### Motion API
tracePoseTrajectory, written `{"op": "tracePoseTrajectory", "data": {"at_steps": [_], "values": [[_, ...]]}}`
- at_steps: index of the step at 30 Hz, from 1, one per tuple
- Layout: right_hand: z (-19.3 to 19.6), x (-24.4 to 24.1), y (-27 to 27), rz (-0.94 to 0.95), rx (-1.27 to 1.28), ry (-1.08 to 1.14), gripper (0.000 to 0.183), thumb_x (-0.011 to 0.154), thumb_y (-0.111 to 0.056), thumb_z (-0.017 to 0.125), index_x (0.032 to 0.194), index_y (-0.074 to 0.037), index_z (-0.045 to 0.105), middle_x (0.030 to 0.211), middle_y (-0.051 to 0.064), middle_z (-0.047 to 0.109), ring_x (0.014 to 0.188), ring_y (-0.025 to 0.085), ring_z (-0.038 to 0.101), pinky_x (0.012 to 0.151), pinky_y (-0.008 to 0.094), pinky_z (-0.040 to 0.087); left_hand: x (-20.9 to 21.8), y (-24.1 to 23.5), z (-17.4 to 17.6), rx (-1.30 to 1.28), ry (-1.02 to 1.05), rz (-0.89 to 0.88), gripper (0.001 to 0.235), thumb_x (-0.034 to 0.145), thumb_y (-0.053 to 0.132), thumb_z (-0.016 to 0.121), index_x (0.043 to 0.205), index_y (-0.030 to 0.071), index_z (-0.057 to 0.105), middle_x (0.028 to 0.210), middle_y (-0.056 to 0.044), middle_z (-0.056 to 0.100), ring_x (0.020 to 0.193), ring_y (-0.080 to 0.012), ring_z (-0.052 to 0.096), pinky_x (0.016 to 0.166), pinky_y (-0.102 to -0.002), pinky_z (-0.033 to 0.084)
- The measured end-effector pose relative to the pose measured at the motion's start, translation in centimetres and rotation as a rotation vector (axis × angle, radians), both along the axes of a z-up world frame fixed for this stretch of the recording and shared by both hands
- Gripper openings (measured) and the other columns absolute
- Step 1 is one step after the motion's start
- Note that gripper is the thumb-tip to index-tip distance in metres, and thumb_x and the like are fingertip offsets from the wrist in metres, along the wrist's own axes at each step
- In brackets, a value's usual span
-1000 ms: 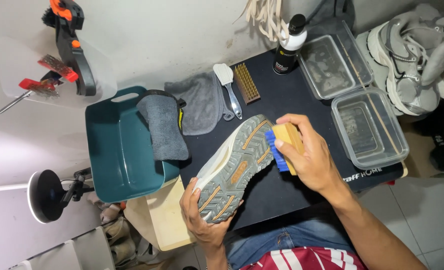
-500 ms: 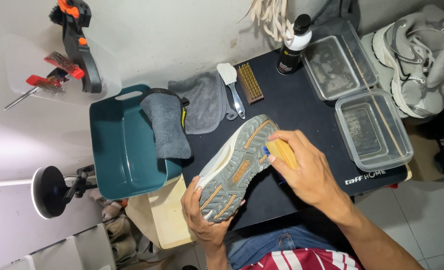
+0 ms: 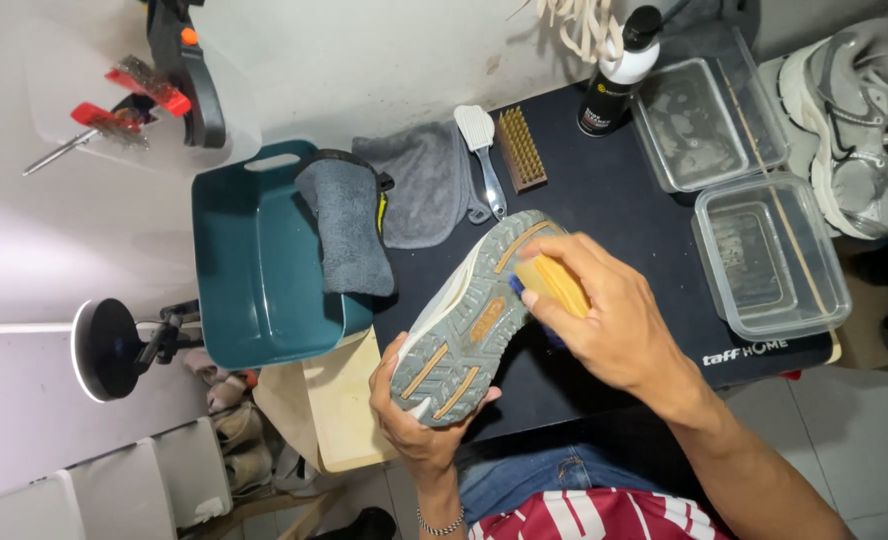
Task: The person scrubs the sole of a sneaker using a blue brush. They hold the shoe with one hand and scrub the tread pattern and edges with the other hand, focusing on the bottom surface throughout the clip.
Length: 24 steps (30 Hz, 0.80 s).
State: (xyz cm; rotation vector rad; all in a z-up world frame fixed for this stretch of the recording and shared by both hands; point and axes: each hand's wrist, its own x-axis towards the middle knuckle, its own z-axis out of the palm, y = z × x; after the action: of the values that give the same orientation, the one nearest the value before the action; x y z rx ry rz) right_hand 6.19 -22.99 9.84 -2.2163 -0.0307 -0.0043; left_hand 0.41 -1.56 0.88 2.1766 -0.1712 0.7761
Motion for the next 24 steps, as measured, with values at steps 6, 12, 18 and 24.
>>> {"op": "tracePoseTrajectory", "data": {"at_steps": [6,12,18,24], "values": [[-1.2,-1.1,4.0,0.09,0.01,-0.254,0.032,0.092,-0.022,0.065,0.123,-0.018,0.06,0.1,0.006,0.06,0.079,0.022,0.065,0.067,0.036,0.053,0.0,0.4,-0.7,0.001,-0.043,0.009,0.103,0.069,0.068,0.078,0.136,0.001,0.039,0.128,-0.024,0.063,0.117,-0.0372,0.069,0.097,-0.044,0.063],[-1.1,-2.6,2.3,0.151,-0.034,-0.148,0.031,0.087,-0.02,0.068,0.118,-0.022,0.067,0.104,0.001,0.063,0.088,0.018,0.068,0.076,0.033,0.054,-0.4,0.4,-0.5,0.043,-0.026,0.015,0.102,0.071,0.067,0.079,0.138,0.002,0.038,0.129,-0.024,0.063,0.115,-0.034,0.066,0.095,-0.042,0.062],[0.4,-2.6,3.1,0.268,0.049,-0.323,0.03,0.09,-0.019,0.072,0.119,-0.012,0.068,0.111,0.009,0.066,0.096,0.021,0.071,0.086,0.031,0.059,-0.3,0.6,-0.9,-0.025,-0.025,-0.021,0.098,0.075,0.064,0.078,0.139,0.003,0.038,0.13,-0.024,0.062,0.114,-0.033,0.065,0.096,-0.042,0.06],[0.3,-3.7,3.9,0.346,0.051,-0.144,0.032,0.091,-0.022,0.066,0.123,-0.022,0.064,0.105,0.003,0.061,0.079,0.019,0.067,0.072,0.032,0.054,-0.8,1.0,-0.8,-0.076,0.007,-0.066,0.091,0.078,0.048,0.084,0.141,0.002,0.036,0.135,-0.026,0.06,0.121,-0.0367,0.064,0.1,-0.046,0.06]]}}
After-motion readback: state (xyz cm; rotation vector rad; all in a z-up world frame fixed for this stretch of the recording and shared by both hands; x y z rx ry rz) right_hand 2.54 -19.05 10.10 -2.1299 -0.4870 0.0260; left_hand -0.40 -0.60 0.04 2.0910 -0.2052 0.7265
